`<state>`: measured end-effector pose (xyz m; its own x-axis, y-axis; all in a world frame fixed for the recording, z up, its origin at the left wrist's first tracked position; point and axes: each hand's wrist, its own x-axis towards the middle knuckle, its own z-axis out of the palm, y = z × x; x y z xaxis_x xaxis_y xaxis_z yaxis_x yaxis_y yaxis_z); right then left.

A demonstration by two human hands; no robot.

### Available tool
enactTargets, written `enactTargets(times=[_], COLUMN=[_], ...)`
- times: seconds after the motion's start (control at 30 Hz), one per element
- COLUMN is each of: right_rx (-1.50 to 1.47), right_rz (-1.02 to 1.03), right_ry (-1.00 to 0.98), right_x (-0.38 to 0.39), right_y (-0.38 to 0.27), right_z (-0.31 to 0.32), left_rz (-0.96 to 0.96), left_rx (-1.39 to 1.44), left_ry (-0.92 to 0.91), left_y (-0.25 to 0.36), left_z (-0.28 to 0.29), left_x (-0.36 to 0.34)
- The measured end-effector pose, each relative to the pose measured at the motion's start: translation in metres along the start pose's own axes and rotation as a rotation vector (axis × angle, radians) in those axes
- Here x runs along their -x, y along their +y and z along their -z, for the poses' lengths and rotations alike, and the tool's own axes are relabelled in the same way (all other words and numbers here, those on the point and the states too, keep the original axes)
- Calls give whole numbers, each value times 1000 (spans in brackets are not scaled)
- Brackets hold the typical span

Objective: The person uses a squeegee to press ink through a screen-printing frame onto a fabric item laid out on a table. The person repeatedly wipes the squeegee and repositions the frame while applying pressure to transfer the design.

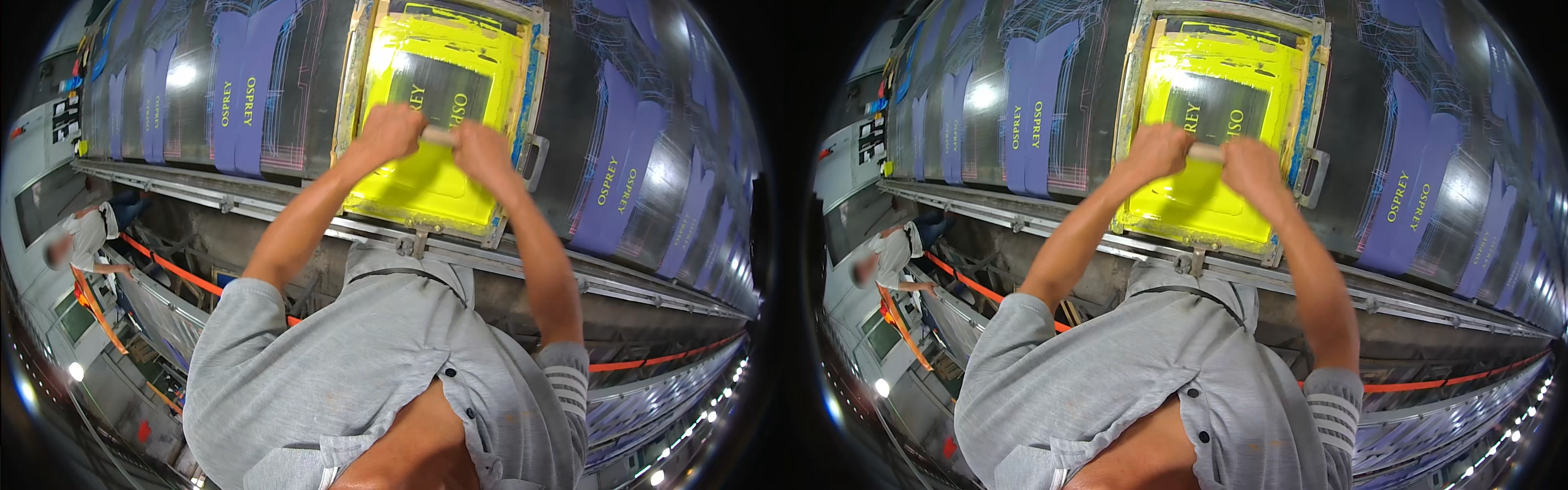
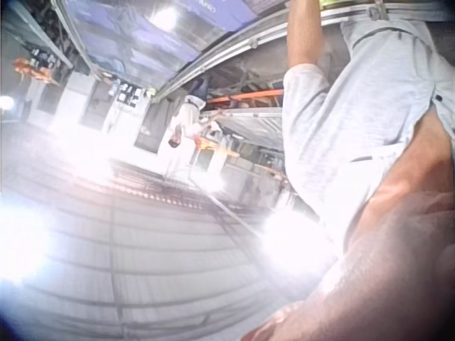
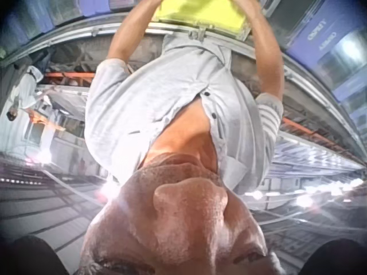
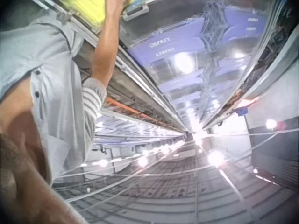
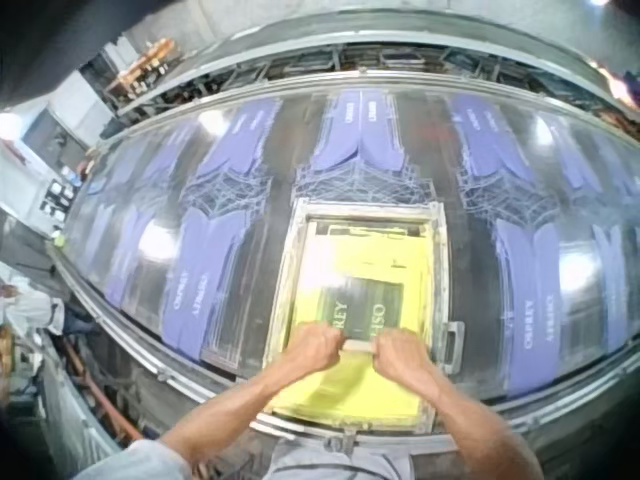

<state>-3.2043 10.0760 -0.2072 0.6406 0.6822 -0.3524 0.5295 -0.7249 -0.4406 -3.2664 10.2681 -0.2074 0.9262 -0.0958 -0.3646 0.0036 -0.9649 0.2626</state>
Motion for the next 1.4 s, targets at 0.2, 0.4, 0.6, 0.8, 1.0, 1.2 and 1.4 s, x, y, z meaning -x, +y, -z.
enactTargets(times=[0.2,0.4,0.6,0.8,1.0,1.2,1.4], right_rx=[112,129,49,55,117,147,99], right_rz=[54,115,172,75,52,80,129], right_ry=[76,152,160,35,66,117,75], right_x=[-108,-53,66,9,-110,-65,66], right_y=[57,29,-16,-5,55,37,-14], right_z=[58,21,-54,-6,55,24,-55], left_rz=[-30,-32,-55,-28,-18,-55,-77], left_rx=[-1,34,199,49,24,28,174], left_ry=[168,172,204,104,186,134,149], left_y=[-28,-15,27,-1,-32,-20,27], left_z=[44,6,-57,-18,45,14,-47], left_x=[-117,-56,74,16,-116,-74,67])
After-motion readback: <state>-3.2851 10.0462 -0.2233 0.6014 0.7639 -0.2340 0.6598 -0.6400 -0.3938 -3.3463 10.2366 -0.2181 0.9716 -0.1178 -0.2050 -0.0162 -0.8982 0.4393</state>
